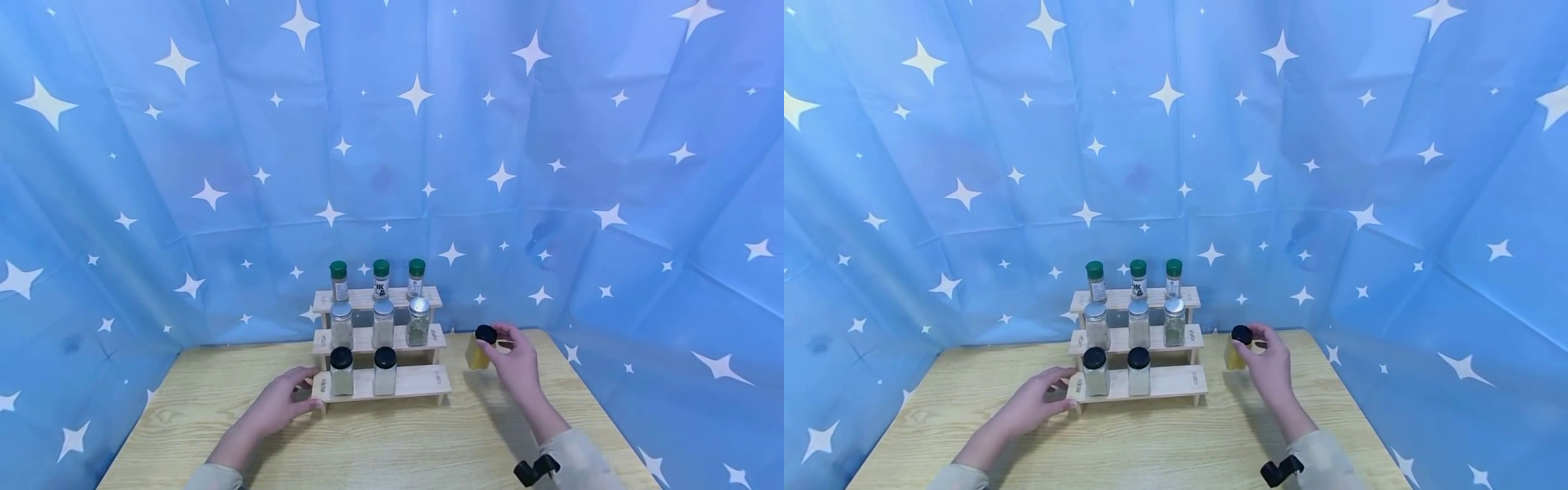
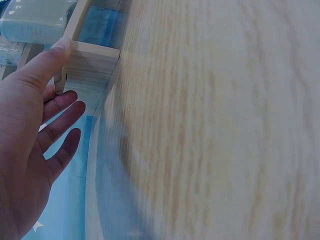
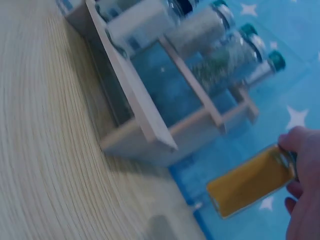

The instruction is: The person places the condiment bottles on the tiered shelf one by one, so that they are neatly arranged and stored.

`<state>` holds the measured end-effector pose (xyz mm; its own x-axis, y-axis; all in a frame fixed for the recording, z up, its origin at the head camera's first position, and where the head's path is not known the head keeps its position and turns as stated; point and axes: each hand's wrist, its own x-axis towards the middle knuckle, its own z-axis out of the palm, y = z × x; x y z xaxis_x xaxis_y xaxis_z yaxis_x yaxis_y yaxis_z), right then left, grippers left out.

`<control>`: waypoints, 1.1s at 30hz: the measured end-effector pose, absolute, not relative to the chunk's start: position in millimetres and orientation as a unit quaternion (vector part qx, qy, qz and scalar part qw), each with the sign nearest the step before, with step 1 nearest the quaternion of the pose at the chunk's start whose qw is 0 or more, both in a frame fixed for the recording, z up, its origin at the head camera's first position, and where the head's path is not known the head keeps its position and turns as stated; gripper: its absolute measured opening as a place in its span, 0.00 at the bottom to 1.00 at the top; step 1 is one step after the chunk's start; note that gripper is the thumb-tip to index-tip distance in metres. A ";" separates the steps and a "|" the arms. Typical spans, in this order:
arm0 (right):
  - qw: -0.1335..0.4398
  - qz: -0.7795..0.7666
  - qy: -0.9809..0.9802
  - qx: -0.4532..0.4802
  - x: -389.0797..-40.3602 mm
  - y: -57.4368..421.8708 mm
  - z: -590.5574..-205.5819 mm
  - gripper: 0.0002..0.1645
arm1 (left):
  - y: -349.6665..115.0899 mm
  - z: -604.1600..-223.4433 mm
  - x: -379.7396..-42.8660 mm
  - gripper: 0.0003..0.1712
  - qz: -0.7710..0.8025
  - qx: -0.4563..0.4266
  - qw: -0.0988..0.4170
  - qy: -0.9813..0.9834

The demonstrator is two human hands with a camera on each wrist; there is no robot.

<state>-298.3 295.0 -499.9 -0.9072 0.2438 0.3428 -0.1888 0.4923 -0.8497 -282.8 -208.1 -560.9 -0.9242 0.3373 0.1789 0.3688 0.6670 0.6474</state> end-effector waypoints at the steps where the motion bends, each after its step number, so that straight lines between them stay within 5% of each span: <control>1: 0.213 0.505 -0.837 -0.016 -296.5 292.0 -498.8 0.27 | -207.9 -560.9 -283.1 0.44 -0.360 -0.192 0.022 -0.913; 33: 0.215 0.528 -0.820 0.054 -266.4 204.1 -500.6 0.26 | -208.7 -564.1 -286.3 0.42 -0.364 -0.185 0.013 -0.913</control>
<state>-266.4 204.1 -500.6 -0.9020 0.1375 0.4093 -0.3159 0.4363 -0.8426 -286.3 -208.7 -564.1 -0.9309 0.3287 0.1591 0.3479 0.6660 0.6599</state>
